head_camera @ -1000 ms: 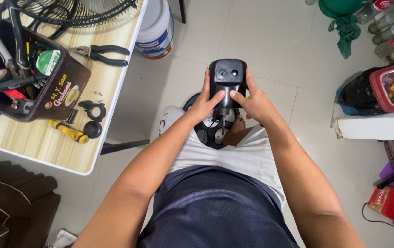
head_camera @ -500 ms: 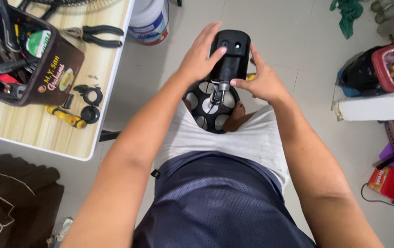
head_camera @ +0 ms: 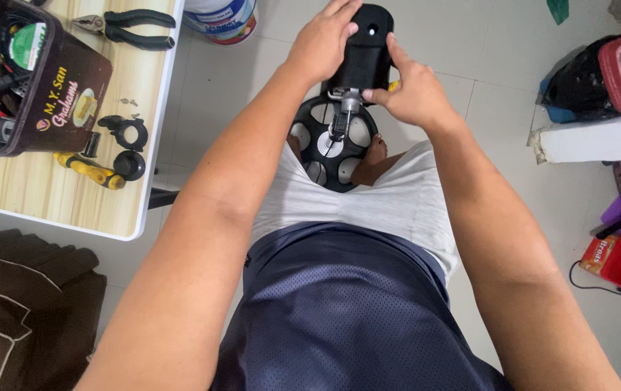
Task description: The person disassembles a small black fan motor using a screwdriver, removes the rear cover and internal components, and reassembles the unit. The person handles the motor housing, screws, and internal parts while seated on the floor.
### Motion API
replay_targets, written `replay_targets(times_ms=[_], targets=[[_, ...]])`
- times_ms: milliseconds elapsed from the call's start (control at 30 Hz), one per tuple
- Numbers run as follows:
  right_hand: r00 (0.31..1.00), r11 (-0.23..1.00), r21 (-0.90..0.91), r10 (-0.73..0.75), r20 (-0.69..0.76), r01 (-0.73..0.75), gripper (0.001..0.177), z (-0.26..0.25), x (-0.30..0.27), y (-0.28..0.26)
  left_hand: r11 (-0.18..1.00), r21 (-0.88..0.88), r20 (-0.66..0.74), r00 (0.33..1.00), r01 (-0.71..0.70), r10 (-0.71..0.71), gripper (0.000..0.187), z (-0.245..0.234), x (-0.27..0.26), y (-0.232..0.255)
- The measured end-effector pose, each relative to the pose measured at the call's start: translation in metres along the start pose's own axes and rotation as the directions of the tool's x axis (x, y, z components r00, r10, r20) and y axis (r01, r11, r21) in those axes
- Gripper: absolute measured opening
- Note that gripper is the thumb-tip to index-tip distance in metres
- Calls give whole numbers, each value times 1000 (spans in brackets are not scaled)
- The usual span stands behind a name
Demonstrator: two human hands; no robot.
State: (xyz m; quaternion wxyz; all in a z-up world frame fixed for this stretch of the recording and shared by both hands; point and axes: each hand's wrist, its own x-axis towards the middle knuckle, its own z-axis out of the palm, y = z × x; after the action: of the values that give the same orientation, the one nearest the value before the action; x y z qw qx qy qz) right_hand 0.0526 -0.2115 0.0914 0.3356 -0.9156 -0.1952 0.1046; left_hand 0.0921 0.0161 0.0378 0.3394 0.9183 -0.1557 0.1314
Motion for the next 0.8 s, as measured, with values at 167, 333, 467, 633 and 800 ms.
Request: replay_targets(times_ms=[167, 333, 467, 633, 800], targets=[[980, 983, 59, 168, 108, -175, 101, -5, 17, 3, 998, 43, 69, 997, 43, -46, 36, 10, 19, -13], [972, 963, 154, 208, 105, -223, 101, 0, 23, 6, 994, -11, 126, 986, 113, -111, 37, 18, 28, -24], [997, 999, 1, -31, -73, 32, 106, 14, 18, 9, 988, -127, 140, 988, 85, -67, 37, 13, 23, -28], [981, 980, 40, 193, 13, -194, 103, 22, 3, 13, 962, -238, 115, 987, 133, -108, 41, 19, 11, -32], [994, 1000, 6, 0, -113, 1, 105, 10, 0, -2, 926, -319, 58, 979, 203, -195, 63, 29, -2, -33]])
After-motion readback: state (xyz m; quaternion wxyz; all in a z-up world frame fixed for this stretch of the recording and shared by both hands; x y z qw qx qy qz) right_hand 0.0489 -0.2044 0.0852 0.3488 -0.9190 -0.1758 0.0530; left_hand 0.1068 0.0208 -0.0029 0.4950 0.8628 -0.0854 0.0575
